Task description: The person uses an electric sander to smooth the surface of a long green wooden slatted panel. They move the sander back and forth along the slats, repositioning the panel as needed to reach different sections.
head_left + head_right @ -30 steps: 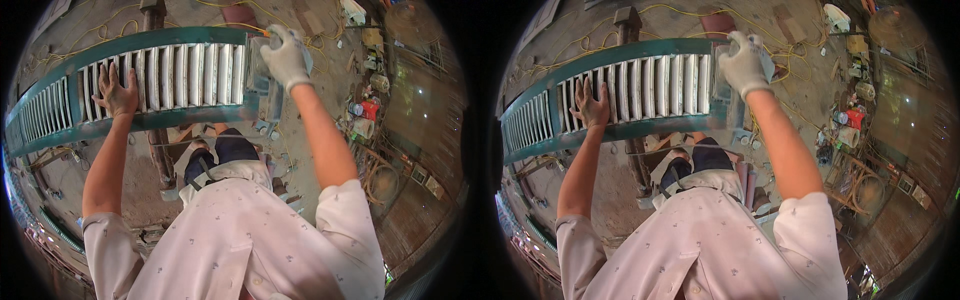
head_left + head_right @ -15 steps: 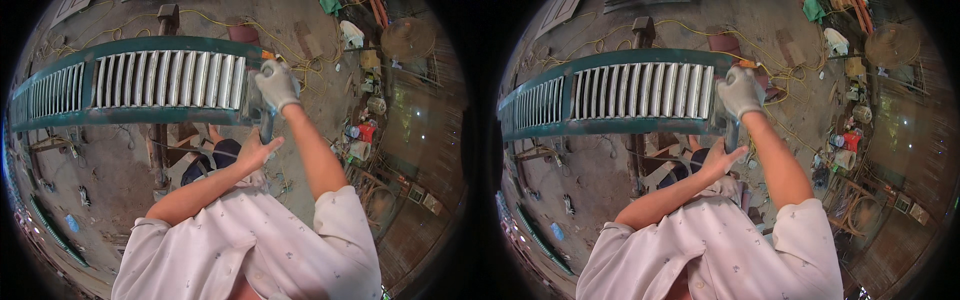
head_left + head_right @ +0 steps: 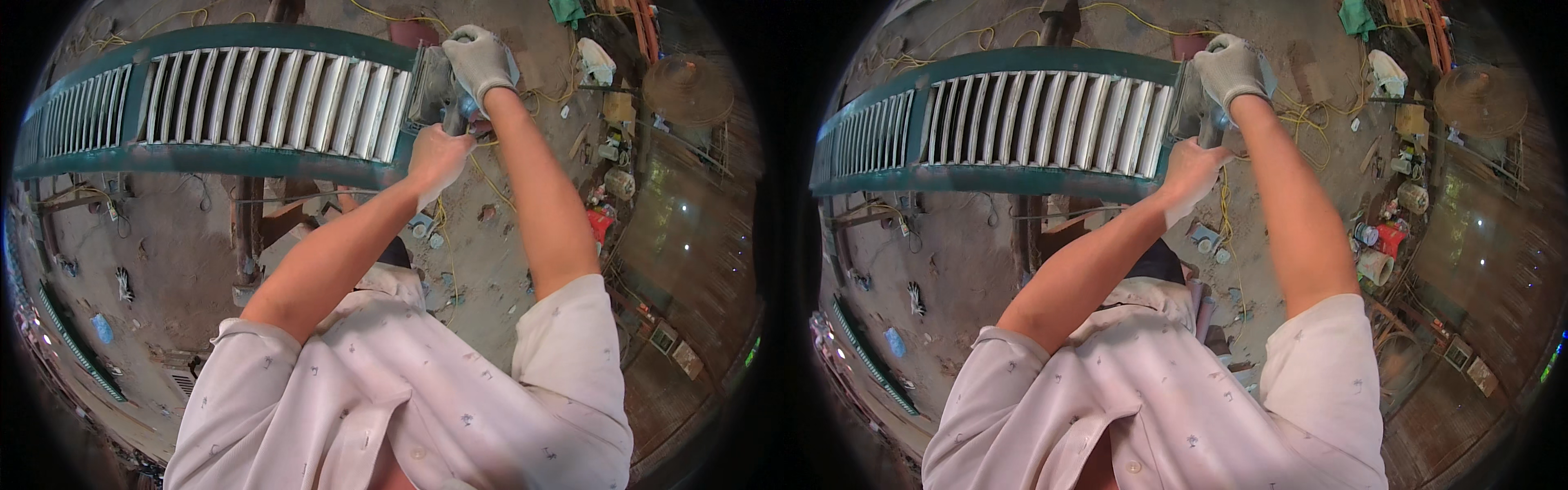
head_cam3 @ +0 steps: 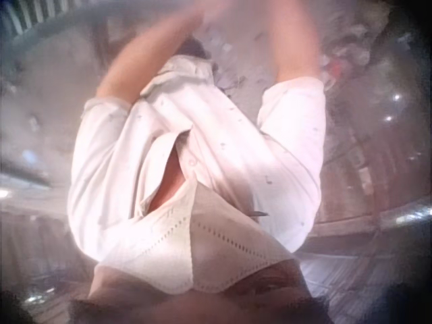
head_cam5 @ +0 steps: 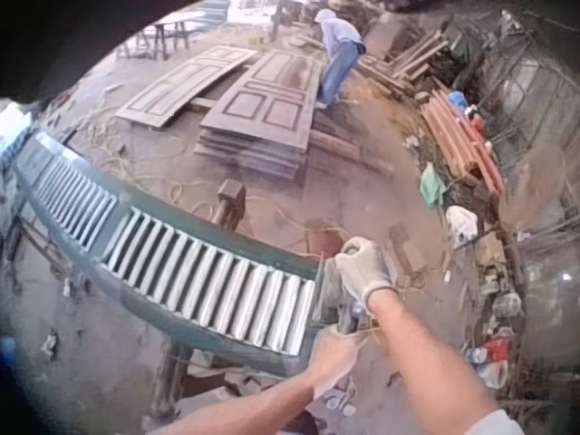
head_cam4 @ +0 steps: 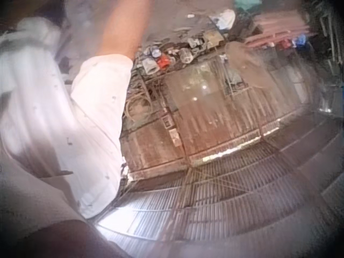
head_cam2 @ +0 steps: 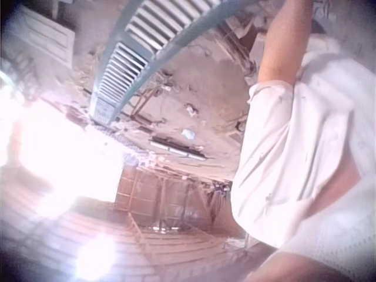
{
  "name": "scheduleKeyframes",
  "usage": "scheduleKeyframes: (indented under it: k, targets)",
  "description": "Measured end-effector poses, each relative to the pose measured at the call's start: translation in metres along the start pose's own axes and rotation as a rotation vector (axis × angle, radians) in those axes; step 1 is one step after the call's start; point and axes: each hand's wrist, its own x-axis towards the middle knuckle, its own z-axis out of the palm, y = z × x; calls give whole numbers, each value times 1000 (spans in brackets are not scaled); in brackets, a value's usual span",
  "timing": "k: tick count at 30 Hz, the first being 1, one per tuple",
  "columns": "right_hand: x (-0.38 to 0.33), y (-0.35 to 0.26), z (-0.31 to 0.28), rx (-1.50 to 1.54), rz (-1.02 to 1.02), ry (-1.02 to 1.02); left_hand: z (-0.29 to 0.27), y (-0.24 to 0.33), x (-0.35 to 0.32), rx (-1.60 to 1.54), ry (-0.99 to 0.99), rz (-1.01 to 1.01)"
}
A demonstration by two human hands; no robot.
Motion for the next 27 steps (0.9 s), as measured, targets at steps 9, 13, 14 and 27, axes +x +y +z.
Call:
scheduleKeyframes:
  k: [9, 13, 14, 27]
  targets:
    - [-76, 8, 9, -157, 5, 43, -5, -40, -54, 118, -11, 19]
    - [-33, 22, 3, -143, -18, 59, -2, -4, -41, 37, -48, -28]
    - [-21, 9, 3, -170, -63, 35, -2, 2, -29, 32, -27, -32]
    - [-25, 2, -1, -131, -5, -21, 9, -16, -23, 23, 48, -70]
